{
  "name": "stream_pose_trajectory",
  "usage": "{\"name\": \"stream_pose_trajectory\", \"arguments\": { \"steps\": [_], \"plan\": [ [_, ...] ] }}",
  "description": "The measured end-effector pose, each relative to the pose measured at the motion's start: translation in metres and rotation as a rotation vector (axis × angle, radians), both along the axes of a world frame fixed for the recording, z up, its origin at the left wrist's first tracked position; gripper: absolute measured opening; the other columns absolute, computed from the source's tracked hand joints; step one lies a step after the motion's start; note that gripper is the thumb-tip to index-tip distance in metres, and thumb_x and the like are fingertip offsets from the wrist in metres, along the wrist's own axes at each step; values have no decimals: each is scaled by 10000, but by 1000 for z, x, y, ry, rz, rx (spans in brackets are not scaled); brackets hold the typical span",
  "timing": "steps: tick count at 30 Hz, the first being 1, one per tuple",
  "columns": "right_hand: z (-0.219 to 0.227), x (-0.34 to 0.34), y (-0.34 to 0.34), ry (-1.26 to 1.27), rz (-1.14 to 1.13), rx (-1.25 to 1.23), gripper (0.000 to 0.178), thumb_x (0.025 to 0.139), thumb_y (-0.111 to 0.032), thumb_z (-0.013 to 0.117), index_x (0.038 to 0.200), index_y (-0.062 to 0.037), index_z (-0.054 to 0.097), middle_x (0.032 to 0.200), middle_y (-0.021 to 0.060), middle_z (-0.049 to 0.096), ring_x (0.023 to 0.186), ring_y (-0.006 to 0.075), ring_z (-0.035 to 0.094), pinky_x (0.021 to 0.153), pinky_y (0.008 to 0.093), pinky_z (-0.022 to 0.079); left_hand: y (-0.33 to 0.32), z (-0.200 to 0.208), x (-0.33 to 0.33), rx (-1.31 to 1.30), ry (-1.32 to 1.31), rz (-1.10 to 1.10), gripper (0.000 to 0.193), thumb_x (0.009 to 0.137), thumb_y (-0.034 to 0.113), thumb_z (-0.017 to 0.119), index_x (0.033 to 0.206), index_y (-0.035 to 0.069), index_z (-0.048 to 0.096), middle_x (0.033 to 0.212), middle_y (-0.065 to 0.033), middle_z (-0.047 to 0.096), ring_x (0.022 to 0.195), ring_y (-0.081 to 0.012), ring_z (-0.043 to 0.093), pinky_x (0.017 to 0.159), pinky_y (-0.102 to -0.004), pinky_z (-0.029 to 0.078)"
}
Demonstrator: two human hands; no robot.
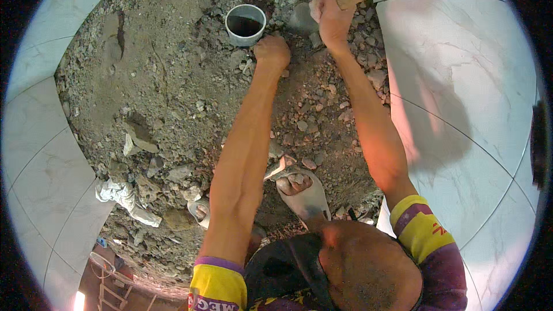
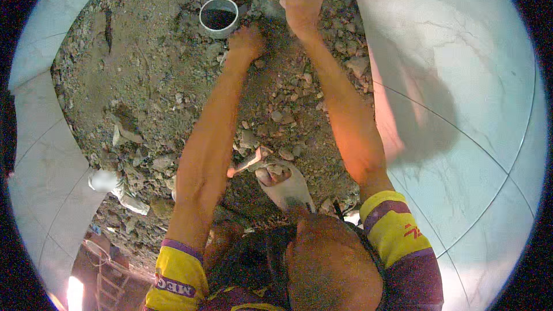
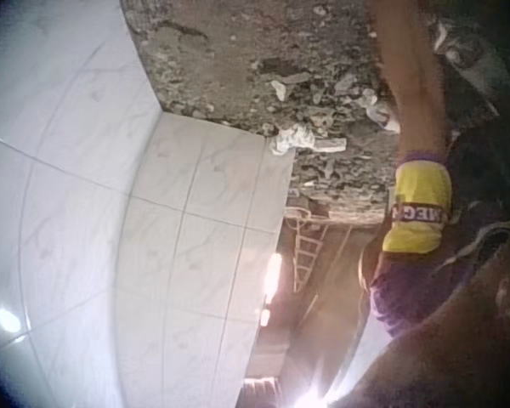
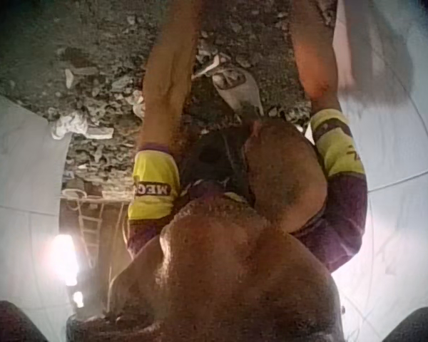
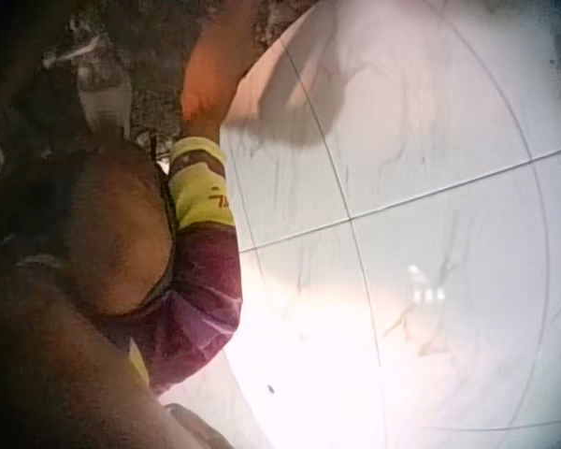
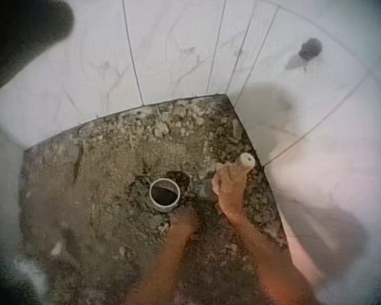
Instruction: The person prepares a section of a floor for tiling by removing debris with a trowel and securing a PVC drain pipe into the gravel base using a hammer and trowel.
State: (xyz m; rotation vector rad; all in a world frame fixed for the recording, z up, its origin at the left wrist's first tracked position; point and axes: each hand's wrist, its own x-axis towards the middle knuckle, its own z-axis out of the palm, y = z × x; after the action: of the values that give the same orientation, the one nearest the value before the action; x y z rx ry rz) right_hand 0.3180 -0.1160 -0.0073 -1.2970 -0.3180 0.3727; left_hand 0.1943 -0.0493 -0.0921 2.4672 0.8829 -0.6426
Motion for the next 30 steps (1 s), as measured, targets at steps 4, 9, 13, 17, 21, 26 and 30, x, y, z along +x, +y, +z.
{"name": "stream_pose_trajectory", "arguments": {
  "steps": [4, 9, 13, 17, 21, 26, 30],
  "plan": [
    [-8, 6, -9, -106, -53, -55, 359, 1026, -127, 640, 695, -71, 511, 577, 13, 508, 464, 102, 433, 448, 291, 282, -10, 11, 10, -1, 23, -74, 268, 950, 219, 690, 1136, 73, 817, 1235, -177, 781, 1159, -324, 760, 952, -445, 617],
    [-6, 9, -9, 10, 28, 36, 372, 1022, -120, 649, 683, -82, 502, 578, 6, 510, 466, 101, 429, 453, 296, 285, -12, 10, 7, -27, 4, 40, 260, 935, 200, 696, 1122, 69, 819, 1193, -169, 794, 1112, -330, 777, 914, -458, 629],
    [-7, 13, -9, -71, 18, -7, 369, 1030, -135, 654, 688, -95, 519, 572, -2, 501, 466, 97, 418, 454, 291, 277, -11, 13, 12, 15, 14, 13, 255, 941, 211, 695, 1117, 76, 820, 1218, -173, 787, 1121, -336, 773, 907, -467, 628],
    [-11, 26, -16, 16, 121, 52, 336, 1029, -157, 661, 716, -99, 552, 549, -10, 476, 473, 90, 436, 453, 286, 295, -7, 11, 15, -54, 50, -57, 264, 944, 208, 703, 1148, 86, 818, 1234, -158, 786, 1154, -325, 764, 920, -455, 622],
    [-3, 17, 1, 36, -33, 16, 299, 1015, -147, 673, 744, -91, 562, 569, -9, 484, 485, 99, 464, 457, 289, 323, 2, 7, 19, 26, 54, -28, 283, 946, 199, 707, 1181, 77, 808, 1245, -145, 785, 1178, -322, 755, 927, -446, 618],
    [0, 18, 1, 19, -15, -10, 270, 997, -146, 703, 794, -79, 538, 647, -3, 525, 500, 113, 483, 460, 294, 345, -4, 13, 21, -39, 156, 10, 422, 941, 227, 673, 1338, 86, 694, 1401, -174, 702, 1316, -391, 664, 1064, -566, 549],
    [-5, 13, -6, -24, -67, -19, 254, 986, -153, 716, 813, -79, 545, 637, -12, 518, 493, 112, 479, 457, 297, 355, -9, 25, 25, -168, 248, 2, 452, 939, 237, 675, 1366, 89, 669, 1422, -164, 690, 1333, -372, 655, 1077, -543, 546]
  ]
}}
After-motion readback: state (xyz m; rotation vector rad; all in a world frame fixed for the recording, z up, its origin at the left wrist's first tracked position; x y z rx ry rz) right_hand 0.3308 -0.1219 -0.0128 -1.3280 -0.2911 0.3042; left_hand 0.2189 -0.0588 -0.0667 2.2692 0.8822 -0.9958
